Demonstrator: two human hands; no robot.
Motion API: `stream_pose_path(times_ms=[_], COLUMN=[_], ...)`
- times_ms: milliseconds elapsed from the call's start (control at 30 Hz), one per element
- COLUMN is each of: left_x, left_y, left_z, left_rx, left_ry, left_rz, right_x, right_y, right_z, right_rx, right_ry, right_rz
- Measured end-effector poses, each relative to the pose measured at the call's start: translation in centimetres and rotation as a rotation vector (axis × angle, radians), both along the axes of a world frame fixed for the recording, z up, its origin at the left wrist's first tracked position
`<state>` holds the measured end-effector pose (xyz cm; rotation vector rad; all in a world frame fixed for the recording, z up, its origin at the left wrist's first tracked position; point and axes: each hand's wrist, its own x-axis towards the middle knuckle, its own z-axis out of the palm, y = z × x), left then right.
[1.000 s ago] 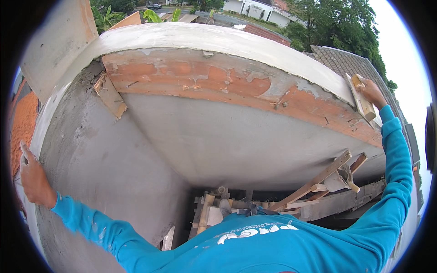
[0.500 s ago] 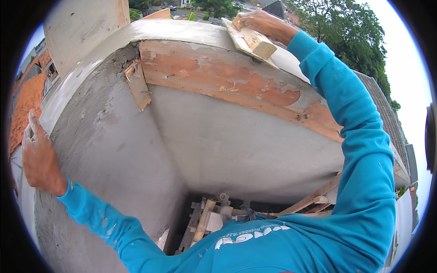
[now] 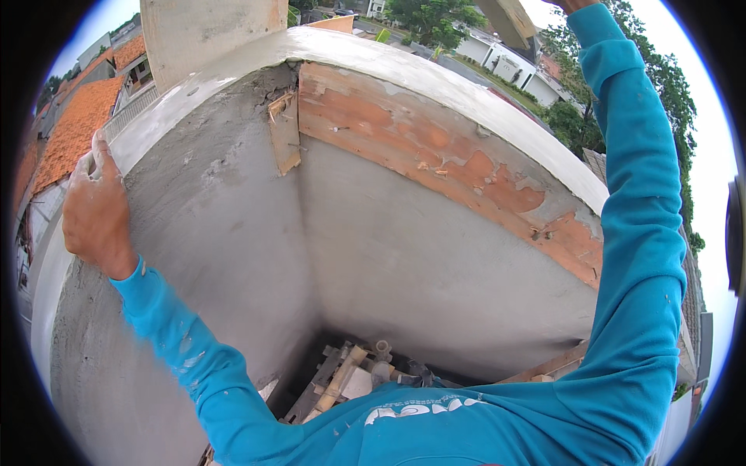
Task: The person applies and smooths wet plaster onto a curved exterior wall using a trowel and a wooden float. They repeatedly scoop plaster from a bucket, spread it along the wall's edge, and level the surface with the float.
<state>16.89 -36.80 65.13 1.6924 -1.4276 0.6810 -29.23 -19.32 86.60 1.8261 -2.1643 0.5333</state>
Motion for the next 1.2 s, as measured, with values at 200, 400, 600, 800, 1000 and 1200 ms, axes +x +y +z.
stream_pose_path(times_ms=[200,400,600,800,1000,1200], left_x=[0.9,-0.9,-1.2,0.0,0.3,-0.6], left_y=[1.7,2.1,1.7,1.6,1.2,0.3], left_z=[1.2,1.3,1.2,1.4,1.3,1.0], left_rx=[0.045,0.061,0.066,0.101,0.131,0.070], left_ry=[0.017,0.030,0.012,0.039,0.033,-0.010], left_rz=[0.041,-0.001,0.041,0.027,0.004,0.030], right_x=[1.8,2.4,1.1,-0.1,-3.9,-6.4], right_y=[1.6,-5.4,-11.8,-1.4,19.5,34.0], right_z=[-0.6,-3.9,-5.2,-4.6,-5.3,-3.5], right_rx=[0.227,0.558,0.745,0.846,0.713,0.654], right_ry=[-0.306,-0.093,0.301,0.205,0.220,0.122], right_rz=[0.043,0.247,0.334,0.319,0.064,-0.409])
